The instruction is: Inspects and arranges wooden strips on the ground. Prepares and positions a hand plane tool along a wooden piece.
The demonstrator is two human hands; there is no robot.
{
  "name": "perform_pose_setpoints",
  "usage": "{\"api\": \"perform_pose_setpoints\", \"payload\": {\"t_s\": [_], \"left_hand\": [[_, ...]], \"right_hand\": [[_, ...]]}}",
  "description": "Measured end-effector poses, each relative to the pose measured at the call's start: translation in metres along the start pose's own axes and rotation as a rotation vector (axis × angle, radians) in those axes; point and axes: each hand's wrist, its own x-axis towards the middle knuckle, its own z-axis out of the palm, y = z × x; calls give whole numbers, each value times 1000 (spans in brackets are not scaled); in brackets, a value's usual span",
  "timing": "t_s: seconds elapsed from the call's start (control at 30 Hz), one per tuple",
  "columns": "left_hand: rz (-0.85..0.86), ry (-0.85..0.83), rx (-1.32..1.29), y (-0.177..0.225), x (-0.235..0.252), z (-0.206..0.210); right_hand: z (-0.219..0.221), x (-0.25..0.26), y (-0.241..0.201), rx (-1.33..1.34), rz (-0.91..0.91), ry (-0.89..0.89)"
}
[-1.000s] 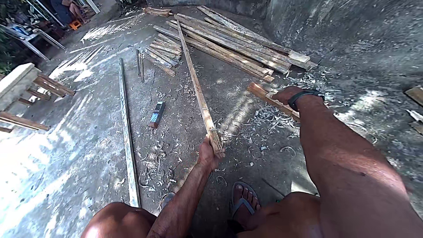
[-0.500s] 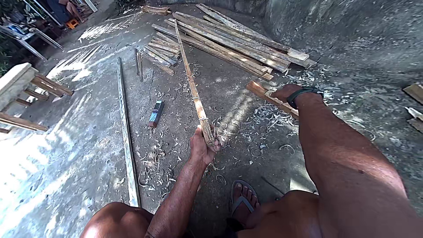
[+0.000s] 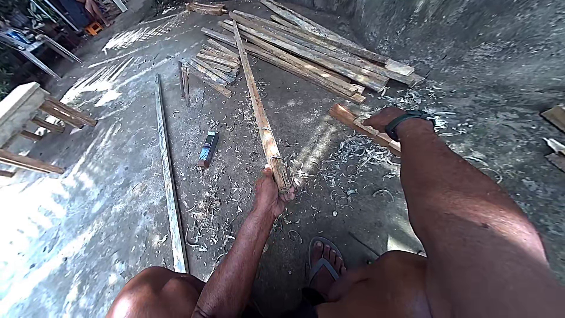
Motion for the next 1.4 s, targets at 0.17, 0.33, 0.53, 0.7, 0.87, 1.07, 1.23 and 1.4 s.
{"api": "perform_pose_setpoints", "payload": {"t_s": [0.17, 0.33, 0.53, 0.7, 0.87, 1.07, 1.23, 1.4], "left_hand": [[0, -3, -12, 1, -2, 1], [21, 0, 7, 0, -2, 0], [78, -9, 129, -5, 0, 0], [158, -74, 296, -7, 3, -5], [150, -97, 387, -9, 8, -10], [159, -136, 428, -12, 15, -14], [161, -131, 529, -10, 18, -16], [207, -110, 755, -12, 28, -24]], "right_hand": [[-5, -15, -7, -5, 16, 0], [1, -4, -1, 42, 19, 36], [-1, -3, -1, 30, 22, 15], [-2, -8, -1, 67, 32, 32], [-1, -2, 4, 42, 11, 25], [1, -3, 5, 35, 18, 29], [4, 6, 11, 56, -7, 15], [7, 9, 10, 59, 17, 18]]}}
